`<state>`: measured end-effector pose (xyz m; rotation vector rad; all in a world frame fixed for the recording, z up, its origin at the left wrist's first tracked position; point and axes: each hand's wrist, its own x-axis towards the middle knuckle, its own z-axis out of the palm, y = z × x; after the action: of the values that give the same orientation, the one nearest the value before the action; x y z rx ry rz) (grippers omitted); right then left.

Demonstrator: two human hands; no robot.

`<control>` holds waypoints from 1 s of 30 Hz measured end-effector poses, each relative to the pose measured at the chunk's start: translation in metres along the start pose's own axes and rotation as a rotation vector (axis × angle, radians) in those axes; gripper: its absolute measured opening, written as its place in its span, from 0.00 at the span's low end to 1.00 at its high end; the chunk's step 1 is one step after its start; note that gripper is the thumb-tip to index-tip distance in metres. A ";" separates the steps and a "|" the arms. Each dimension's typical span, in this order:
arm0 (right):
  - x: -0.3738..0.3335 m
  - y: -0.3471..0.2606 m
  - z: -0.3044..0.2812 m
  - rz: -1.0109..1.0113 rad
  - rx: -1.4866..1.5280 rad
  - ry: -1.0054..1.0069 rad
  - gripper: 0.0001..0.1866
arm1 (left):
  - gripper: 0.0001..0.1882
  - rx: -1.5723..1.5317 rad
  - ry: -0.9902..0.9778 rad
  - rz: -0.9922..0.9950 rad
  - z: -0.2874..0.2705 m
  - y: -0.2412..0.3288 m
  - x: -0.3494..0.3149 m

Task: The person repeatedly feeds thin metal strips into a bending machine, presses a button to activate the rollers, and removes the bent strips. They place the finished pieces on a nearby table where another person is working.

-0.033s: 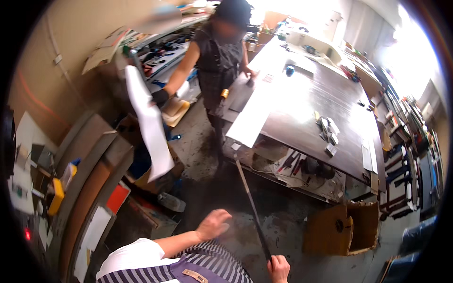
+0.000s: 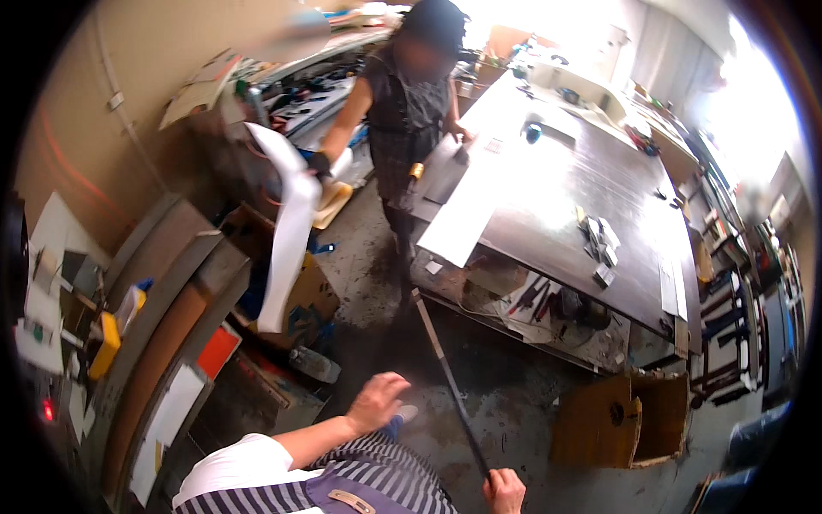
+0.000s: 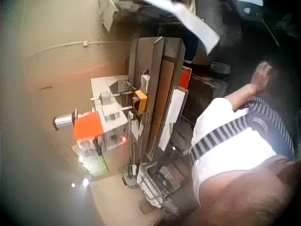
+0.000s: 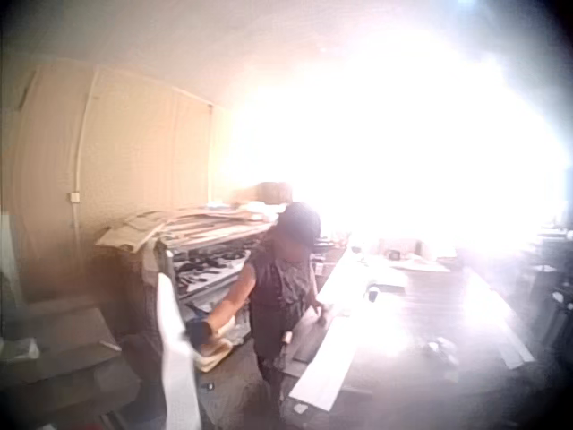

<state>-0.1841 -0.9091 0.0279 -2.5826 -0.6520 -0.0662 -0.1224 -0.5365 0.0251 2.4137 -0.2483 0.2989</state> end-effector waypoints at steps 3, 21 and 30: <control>-0.026 -0.022 -0.025 -0.133 0.031 -0.137 0.15 | 0.28 0.289 0.151 -0.080 -0.064 0.013 -0.053; 0.032 -0.188 0.034 -0.825 0.070 -0.121 0.28 | 0.15 0.417 0.211 -0.546 -0.241 0.085 -0.429; 0.040 -0.369 0.080 -0.853 -0.011 0.127 0.25 | 0.11 0.489 0.606 -0.713 -0.329 0.077 -0.630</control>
<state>-0.3236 -0.5688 0.1239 -2.1000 -1.6388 -0.4969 -0.7925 -0.3161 0.1408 2.5368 1.0338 0.7889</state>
